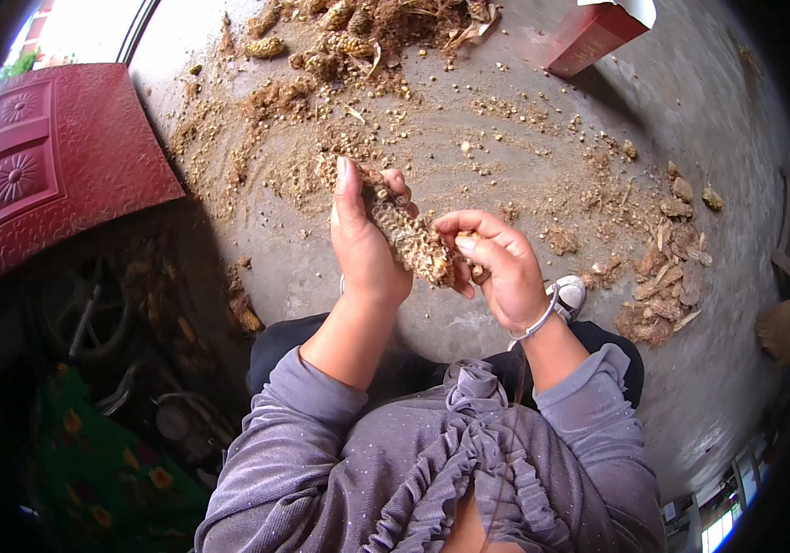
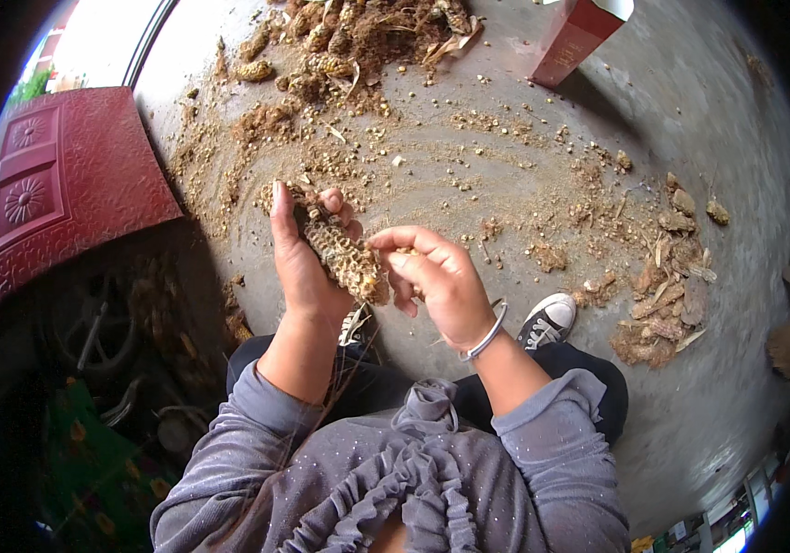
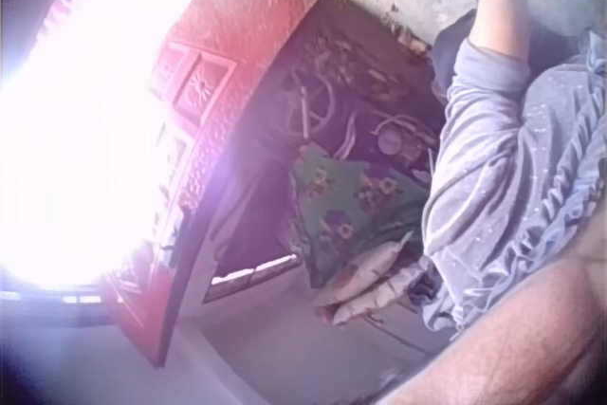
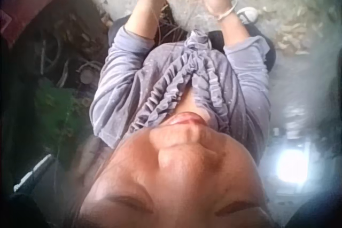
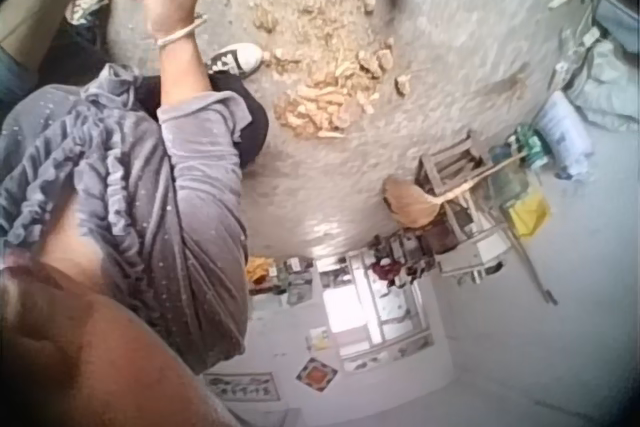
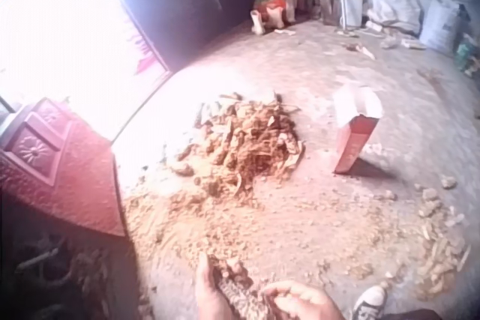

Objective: The person sits on the floor and manually shells dried corn cobs by hand, removing kernels and dropping them onto the floor. The person repeatedly picks up cobs, shucks them, and discards the cobs.

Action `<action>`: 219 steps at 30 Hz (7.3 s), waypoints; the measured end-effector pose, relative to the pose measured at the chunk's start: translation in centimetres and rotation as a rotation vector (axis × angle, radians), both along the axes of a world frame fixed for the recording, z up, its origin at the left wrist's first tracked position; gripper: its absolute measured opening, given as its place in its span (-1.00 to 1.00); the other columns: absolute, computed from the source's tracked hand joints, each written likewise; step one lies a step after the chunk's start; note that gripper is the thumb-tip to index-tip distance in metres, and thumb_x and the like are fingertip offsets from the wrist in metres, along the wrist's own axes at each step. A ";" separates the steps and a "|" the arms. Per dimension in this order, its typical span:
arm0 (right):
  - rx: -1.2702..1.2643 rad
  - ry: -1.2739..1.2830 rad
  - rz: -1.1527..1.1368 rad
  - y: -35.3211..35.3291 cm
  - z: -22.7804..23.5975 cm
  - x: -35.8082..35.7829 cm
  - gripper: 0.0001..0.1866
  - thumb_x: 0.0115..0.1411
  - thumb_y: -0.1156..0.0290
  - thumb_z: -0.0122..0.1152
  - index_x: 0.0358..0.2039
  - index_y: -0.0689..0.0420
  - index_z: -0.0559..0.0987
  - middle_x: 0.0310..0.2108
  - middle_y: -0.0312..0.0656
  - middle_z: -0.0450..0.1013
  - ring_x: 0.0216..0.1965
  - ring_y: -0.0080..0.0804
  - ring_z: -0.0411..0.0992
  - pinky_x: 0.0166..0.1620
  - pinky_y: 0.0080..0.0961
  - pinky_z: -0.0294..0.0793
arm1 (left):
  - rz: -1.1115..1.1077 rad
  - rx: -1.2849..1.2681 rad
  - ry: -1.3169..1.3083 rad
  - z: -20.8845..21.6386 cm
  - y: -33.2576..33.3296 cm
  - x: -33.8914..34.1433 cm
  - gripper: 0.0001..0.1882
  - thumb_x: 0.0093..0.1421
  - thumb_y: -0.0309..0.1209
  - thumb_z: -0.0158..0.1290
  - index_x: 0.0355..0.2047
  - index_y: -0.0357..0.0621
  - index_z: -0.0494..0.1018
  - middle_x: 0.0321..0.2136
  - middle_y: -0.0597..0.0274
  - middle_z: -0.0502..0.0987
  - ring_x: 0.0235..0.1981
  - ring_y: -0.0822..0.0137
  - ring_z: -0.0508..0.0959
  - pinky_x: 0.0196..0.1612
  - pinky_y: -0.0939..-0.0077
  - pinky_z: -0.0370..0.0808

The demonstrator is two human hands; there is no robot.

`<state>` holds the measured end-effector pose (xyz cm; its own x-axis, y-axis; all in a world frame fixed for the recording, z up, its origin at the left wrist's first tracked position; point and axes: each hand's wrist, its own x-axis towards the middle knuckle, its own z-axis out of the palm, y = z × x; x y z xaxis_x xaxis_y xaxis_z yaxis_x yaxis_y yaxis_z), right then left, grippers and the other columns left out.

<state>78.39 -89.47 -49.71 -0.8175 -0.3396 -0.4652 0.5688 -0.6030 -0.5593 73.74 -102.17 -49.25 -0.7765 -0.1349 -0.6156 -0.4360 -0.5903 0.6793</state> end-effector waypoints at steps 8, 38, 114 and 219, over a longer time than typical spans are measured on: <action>0.682 0.438 -0.008 -2.0 -0.5 0.6 -0.79 0.00 0.39 0.15 -0.42 0.22 0.37 -0.55 -0.36 0.32 -0.48 -0.74 0.25 -0.40 -0.73 0.30 | 0.068 -0.086 0.015 -0.8 -0.3 0.0 -0.66 0.11 -0.03 -0.17 -0.50 -0.05 0.24 -0.65 0.31 0.36 -0.63 0.47 0.34 -0.59 0.62 0.29; -0.642 0.264 -0.700 11.0 1.1 -4.9 -0.68 0.17 0.37 -0.23 -0.27 0.39 0.38 -0.11 0.09 0.27 0.04 -0.02 0.11 0.04 -0.21 0.23 | -0.026 0.256 -0.095 0.5 -0.5 0.8 -0.70 0.11 -0.03 -0.18 -0.50 0.02 0.26 -0.64 0.34 0.33 -0.64 0.48 0.29 -0.62 0.63 0.21; 0.449 -0.030 -0.563 2.8 1.1 -0.8 -0.71 0.14 0.40 -0.15 -0.16 0.28 0.33 -0.25 -0.19 0.34 -0.20 -0.49 0.29 -0.08 -0.55 0.23 | -0.786 -0.448 0.682 -3.2 5.0 2.0 -0.76 0.09 -0.30 -0.10 -0.50 -0.20 0.14 -0.69 -0.01 0.30 -0.63 -0.04 0.36 -0.60 0.29 0.26; 0.342 -0.012 -0.717 4.7 -0.5 -1.0 -0.77 0.14 0.23 -0.09 -0.36 0.14 0.27 -0.53 -0.23 0.28 -0.50 -0.48 0.29 -0.42 -0.57 0.33 | -0.738 -0.532 0.784 -3.1 7.0 2.9 -0.82 0.05 -0.41 -0.02 -0.47 -0.26 0.24 -0.70 0.08 0.34 -0.67 0.25 0.39 -0.61 0.48 0.30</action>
